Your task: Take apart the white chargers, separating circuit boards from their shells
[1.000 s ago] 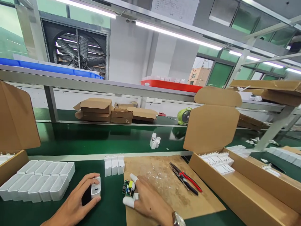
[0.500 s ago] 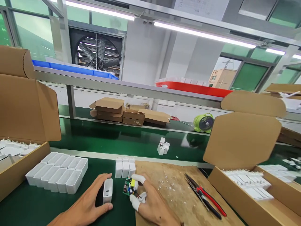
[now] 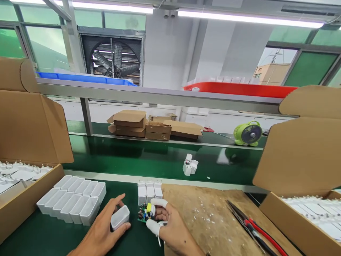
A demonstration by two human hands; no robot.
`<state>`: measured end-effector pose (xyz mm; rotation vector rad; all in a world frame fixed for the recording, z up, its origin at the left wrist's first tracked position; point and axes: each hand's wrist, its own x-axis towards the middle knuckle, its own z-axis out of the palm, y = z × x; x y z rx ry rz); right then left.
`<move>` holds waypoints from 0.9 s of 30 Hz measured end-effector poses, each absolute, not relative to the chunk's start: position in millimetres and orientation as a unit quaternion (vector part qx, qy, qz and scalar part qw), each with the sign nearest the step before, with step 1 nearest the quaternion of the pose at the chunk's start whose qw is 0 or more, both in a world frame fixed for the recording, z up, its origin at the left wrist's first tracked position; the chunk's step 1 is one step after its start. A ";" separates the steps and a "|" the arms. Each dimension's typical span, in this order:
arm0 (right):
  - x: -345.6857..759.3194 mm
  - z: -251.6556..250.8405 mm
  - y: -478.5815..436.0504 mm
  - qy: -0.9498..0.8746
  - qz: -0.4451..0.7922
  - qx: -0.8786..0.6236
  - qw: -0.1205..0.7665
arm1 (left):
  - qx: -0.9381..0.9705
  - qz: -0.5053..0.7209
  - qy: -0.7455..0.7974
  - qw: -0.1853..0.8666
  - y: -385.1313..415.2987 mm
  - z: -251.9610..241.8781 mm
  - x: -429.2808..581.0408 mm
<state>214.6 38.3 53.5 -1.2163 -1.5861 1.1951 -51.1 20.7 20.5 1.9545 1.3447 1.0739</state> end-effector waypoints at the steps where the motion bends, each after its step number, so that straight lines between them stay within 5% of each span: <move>1: 216.5 53.3 37.0 -0.635 0.464 -0.489 0.378 | 0.721 0.390 0.505 0.271 19.8 21.8 -51.8; 9: 223.6 75.4 16.8 -0.803 0.217 -0.508 0.221 | 0.740 0.325 0.483 0.337 11.0 26.6 -59.8; 13: 217.9 82.9 13.5 -0.793 0.205 -0.506 0.270 | 0.733 0.275 0.506 0.361 10.8 28.3 -58.5; 20: 204.5 79.7 5.5 -0.827 0.127 -0.361 0.413 | 0.775 0.381 0.435 0.255 16.8 27.2 -54.5; 27: 197.6 74.7 -4.6 -0.850 0.011 -0.348 0.394 | 0.791 0.389 0.417 0.220 19.9 19.3 -54.3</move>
